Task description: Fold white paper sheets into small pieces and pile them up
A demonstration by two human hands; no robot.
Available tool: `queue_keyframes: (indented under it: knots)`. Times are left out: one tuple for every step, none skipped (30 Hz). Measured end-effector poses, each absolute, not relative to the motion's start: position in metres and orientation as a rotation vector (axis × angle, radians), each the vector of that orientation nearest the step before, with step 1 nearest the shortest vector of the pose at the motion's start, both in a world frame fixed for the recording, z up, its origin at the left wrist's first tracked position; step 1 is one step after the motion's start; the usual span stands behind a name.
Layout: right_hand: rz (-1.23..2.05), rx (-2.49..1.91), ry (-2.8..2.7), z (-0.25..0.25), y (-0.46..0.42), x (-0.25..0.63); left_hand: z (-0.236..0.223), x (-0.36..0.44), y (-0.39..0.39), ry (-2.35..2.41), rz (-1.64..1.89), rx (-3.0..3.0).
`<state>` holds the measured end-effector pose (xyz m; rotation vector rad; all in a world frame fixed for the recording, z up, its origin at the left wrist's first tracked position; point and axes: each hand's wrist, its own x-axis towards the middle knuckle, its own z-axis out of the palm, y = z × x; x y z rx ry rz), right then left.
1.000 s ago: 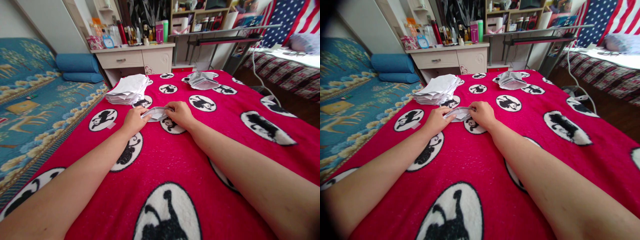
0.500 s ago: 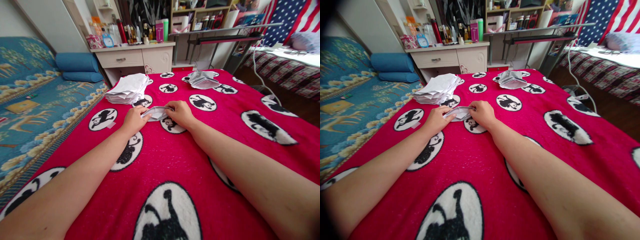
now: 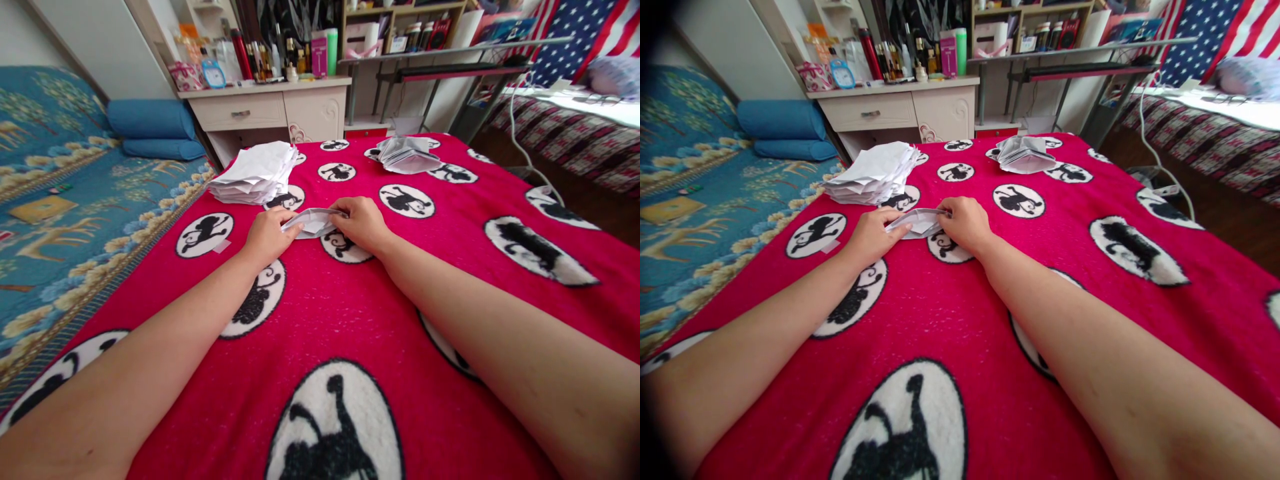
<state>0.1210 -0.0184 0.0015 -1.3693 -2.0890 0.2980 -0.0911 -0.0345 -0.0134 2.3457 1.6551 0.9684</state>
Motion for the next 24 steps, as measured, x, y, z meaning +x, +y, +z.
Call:
queue_keyframes:
  knots:
    - [0.302, -1.368, -2.091, 0.0018, -0.0187, 0.1210, -0.0132, -0.0909, -0.0346, 1.659, 0.970, 2.343]
    - [0.305, -1.369, -2.093, 0.0020, -0.0189, 0.1209, -0.0130, -0.0906, -0.0348, 1.665, 0.971, 2.338]
    - [0.307, -1.374, -2.092, 0.0020, -0.0190, 0.1209, -0.0128, -0.0903, -0.0349, 1.673, 0.971, 2.331]
    - [0.307, -1.381, -2.091, 0.0020, -0.0190, 0.1209, -0.0126, -0.0900, -0.0351, 1.680, 0.971, 2.327]
    - [0.304, -1.387, -2.090, 0.0019, -0.0190, 0.1209, -0.0125, -0.0897, -0.0352, 1.685, 0.969, 2.327]
    - [0.301, -1.389, -2.089, 0.0018, -0.0189, 0.1209, -0.0122, -0.0895, -0.0352, 1.684, 0.964, 2.330]
    - [0.300, -1.389, -2.089, 0.0017, -0.0188, 0.1209, -0.0120, -0.0893, -0.0353, 1.684, 0.961, 2.334]
    - [0.303, -1.387, -2.088, 0.0016, -0.0188, 0.1208, -0.0117, -0.0892, -0.0355, 1.683, 0.958, 2.336]
    - [0.308, -1.383, -2.089, 0.0016, -0.0188, 0.1206, -0.0113, -0.0890, -0.0358, 1.682, 0.954, 2.337]
    - [0.316, -1.381, -2.089, 0.0017, -0.0189, 0.1204, -0.0109, -0.0889, -0.0361, 1.688, 0.956, 2.332]
    - [0.324, -1.380, -2.090, 0.0018, -0.0189, 0.1201, -0.0104, -0.0888, -0.0365, 1.688, 0.956, 2.333]
    - [0.331, -1.378, -2.090, 0.0019, -0.0191, 0.1199, -0.0099, -0.0887, -0.0370, 1.690, 0.955, 2.333]
    - [0.334, -1.373, -2.090, 0.0020, -0.0192, 0.1196, -0.0095, -0.0887, -0.0374, 1.696, 0.958, 2.333]
    - [0.332, -1.367, -2.088, 0.0021, -0.0193, 0.1193, -0.0090, -0.0886, -0.0377, 1.701, 0.954, 2.339]
    - [0.324, -1.366, -2.084, 0.0022, -0.0193, 0.1190, -0.0087, -0.0886, -0.0378, 1.709, 0.958, 2.340]
    - [0.317, -1.363, -2.084, 0.0023, -0.0193, 0.1188, -0.0084, -0.0885, -0.0378, 1.705, 0.951, 2.346]
    - [0.310, -1.358, -2.089, 0.0024, -0.0192, 0.1187, -0.0082, -0.0884, -0.0376, 1.694, 0.950, 2.349]
    - [0.305, -1.353, -2.096, 0.0024, -0.0189, 0.1185, -0.0081, -0.0883, -0.0373, 1.686, 0.961, 2.348]
    - [0.297, -1.350, -2.099, 0.0023, -0.0185, 0.1185, -0.0080, -0.0881, -0.0370, 1.679, 0.968, 2.345]
    - [0.290, -1.349, -2.099, 0.0021, -0.0180, 0.1184, -0.0079, -0.0879, -0.0368, 1.673, 0.974, 2.342]
    - [0.286, -1.344, -2.100, 0.0018, -0.0174, 0.1185, -0.0078, -0.0877, -0.0367, 1.669, 0.980, 2.339]
    - [0.283, -1.337, -2.101, 0.0012, -0.0166, 0.1186, -0.0077, -0.0875, -0.0367, 1.667, 0.983, 2.337]
    - [0.284, -1.327, -2.102, 0.0005, -0.0157, 0.1187, -0.0076, -0.0873, -0.0367, 1.666, 0.984, 2.335]
    - [0.285, -1.314, -2.105, -0.0003, -0.0148, 0.1189, -0.0076, -0.0873, -0.0368, 1.665, 0.985, 2.336]
